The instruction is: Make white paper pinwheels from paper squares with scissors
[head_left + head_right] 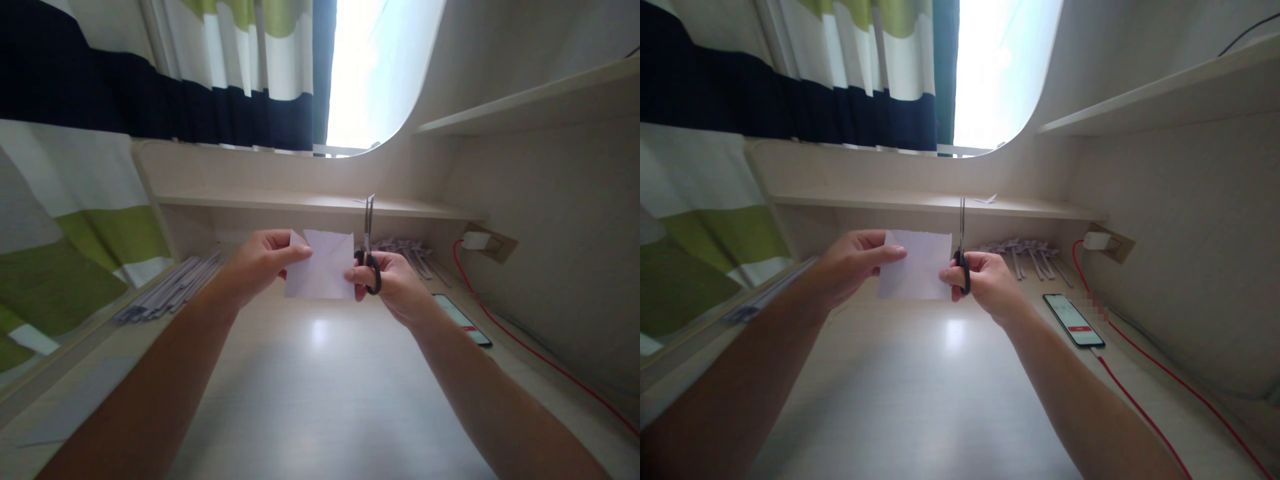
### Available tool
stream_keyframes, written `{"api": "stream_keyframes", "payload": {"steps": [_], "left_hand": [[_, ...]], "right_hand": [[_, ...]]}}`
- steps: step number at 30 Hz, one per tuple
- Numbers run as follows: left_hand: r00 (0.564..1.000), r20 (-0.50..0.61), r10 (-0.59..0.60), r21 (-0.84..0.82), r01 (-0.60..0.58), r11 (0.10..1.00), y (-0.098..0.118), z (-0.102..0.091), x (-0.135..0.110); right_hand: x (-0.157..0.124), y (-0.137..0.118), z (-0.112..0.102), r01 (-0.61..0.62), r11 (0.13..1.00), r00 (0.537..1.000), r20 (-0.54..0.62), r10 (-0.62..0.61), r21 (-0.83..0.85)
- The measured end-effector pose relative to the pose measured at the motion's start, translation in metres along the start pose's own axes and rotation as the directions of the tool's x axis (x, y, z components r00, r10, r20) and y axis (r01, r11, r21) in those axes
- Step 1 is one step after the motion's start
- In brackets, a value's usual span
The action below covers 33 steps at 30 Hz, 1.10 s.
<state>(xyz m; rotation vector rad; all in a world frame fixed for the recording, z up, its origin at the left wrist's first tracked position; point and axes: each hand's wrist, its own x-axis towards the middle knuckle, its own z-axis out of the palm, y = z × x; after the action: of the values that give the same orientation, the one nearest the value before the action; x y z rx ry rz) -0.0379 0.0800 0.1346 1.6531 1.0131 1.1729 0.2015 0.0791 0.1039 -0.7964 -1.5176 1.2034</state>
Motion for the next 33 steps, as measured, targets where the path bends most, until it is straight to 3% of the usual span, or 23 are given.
{"api": "stream_keyframes", "payload": {"steps": [6,13,16,20,26,29,33], "left_hand": [[0.993,0.073,-0.09,0.096,0.083,0.992,0.0,0.0,-0.001],[0.994,0.069,-0.087,0.025,0.086,0.996,0.002,0.006,-0.002],[0.996,-0.01,-0.089,-0.011,0.089,0.996,0.004,0.005,-0.001],[0.986,-0.136,-0.098,-0.062,0.09,0.994,0.009,-0.003,-0.001],[0.963,-0.261,-0.069,-0.065,0.054,0.996,0.017,-0.016,-0.003],[0.957,-0.283,-0.057,-0.058,0.042,0.997,0.019,-0.017,-0.003],[0.953,-0.3,-0.031,-0.03,0.023,0.999,0.016,-0.014,-0.002]], "right_hand": [[0.001,0.0,0.002,-0.061,0.971,0.99,-0.107,0.088,0.231],[0.002,0.003,0.002,-0.099,0.962,0.991,-0.062,0.118,0.256],[0.001,-0.002,-0.002,-0.145,0.977,0.989,0.002,0.147,0.158],[0.0,-0.012,-0.014,-0.239,0.965,0.961,0.12,0.251,-0.106],[-0.004,-0.02,-0.026,-0.197,0.871,0.893,0.285,0.349,-0.45],[-0.006,-0.021,-0.022,-0.191,0.833,0.868,0.308,0.391,-0.52],[-0.007,-0.022,-0.015,-0.199,0.845,0.848,0.345,0.402,-0.496]]}}
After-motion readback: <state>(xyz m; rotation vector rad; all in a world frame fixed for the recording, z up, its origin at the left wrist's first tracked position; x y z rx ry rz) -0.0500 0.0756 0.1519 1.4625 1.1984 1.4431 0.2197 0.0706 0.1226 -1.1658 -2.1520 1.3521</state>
